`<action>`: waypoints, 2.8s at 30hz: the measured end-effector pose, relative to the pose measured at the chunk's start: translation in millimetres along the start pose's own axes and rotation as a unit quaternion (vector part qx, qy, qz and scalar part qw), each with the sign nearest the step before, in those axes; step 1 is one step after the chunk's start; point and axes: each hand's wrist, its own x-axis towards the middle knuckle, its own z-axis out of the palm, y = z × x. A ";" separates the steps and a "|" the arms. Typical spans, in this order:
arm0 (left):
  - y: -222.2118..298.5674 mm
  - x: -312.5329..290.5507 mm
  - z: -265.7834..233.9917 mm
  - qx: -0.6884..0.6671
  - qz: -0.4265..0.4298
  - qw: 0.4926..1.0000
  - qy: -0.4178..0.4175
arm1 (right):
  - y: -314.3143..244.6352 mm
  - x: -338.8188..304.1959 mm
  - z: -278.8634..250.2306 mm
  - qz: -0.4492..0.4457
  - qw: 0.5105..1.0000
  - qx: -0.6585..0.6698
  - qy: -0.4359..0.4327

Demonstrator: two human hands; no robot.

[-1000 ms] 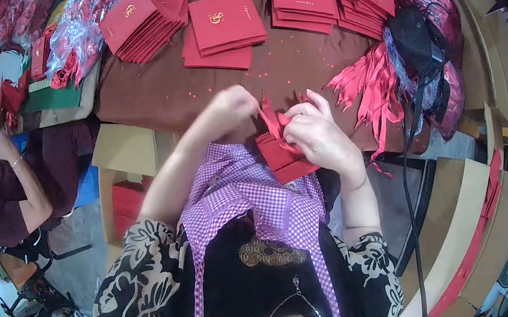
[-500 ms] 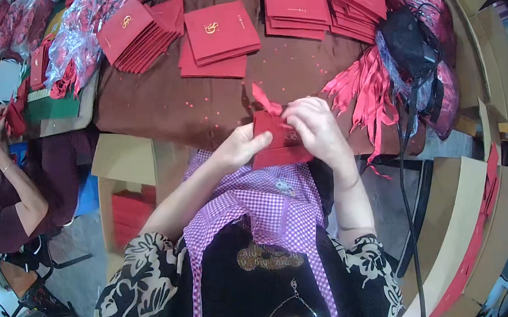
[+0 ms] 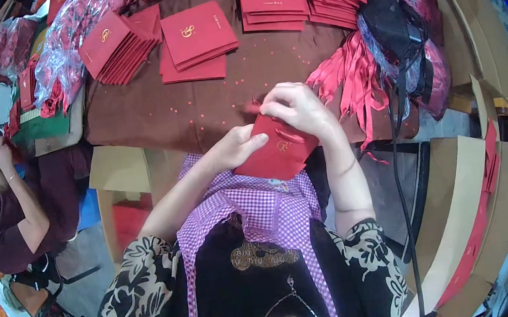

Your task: The person assembles paper gift bags by threading and securing ribbon handles into the bags by hand, folding them, and stacking them on the table.

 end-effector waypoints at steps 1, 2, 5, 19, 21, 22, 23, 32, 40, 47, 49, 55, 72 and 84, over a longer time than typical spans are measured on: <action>0.1 0.1 1.0 -0.005 -0.002 1.000 -0.007 | 2.7 1.6 5.6 0.001 1.000 0.028 0.003; 1.1 -0.9 1.6 -0.005 -0.004 1.000 -0.008 | 3.8 1.5 7.6 0.003 1.000 0.029 0.004; 2.9 -2.2 1.5 0.032 -0.005 0.999 0.002 | 7.4 2.4 10.2 0.115 0.992 0.046 0.030; 7.1 -7.3 1.3 0.000 -0.004 0.999 0.035 | 11.6 6.2 3.4 0.225 0.964 0.101 0.101; 8.6 -7.3 -1.7 0.015 -0.010 1.000 0.025 | 23.5 2.9 0.1 0.193 0.970 0.121 0.090; 7.9 -9.0 -2.8 0.028 -0.017 0.999 0.017 | 25.8 3.1 -3.4 0.155 0.977 0.129 0.067; 8.3 -11.3 -3.1 0.028 -0.018 0.999 0.018 | 27.0 2.5 -7.0 0.116 0.983 0.135 0.043; 8.2 -15.7 -9.7 -0.115 0.010 0.993 0.027 | 45.7 -26.6 -21.7 0.039 0.978 0.141 -0.150; 16.6 -19.6 -14.5 -0.106 0.015 0.994 0.004 | 46.3 -21.8 -12.7 0.110 0.950 0.293 -0.015; 27.0 0.6 -30.0 -0.288 0.030 0.950 0.114 | 60.6 -24.5 -25.0 0.065 0.899 0.380 0.208; 38.9 12.0 -39.5 -0.377 0.128 0.907 0.134 | 65.1 -33.4 -21.0 0.003 0.853 0.499 0.155; 60.5 66.6 -29.2 -0.417 0.131 0.869 0.232 | 36.7 -22.8 17.0 0.022 0.813 0.558 0.161; 120.8 165.7 -114.7 0.215 0.301 0.848 0.379 | 78.2 185.9 -87.9 -0.064 0.850 -0.486 0.191; 112.6 312.0 -166.0 0.503 0.014 0.823 0.263 | 103.9 170.2 -64.9 0.011 0.890 -0.444 0.102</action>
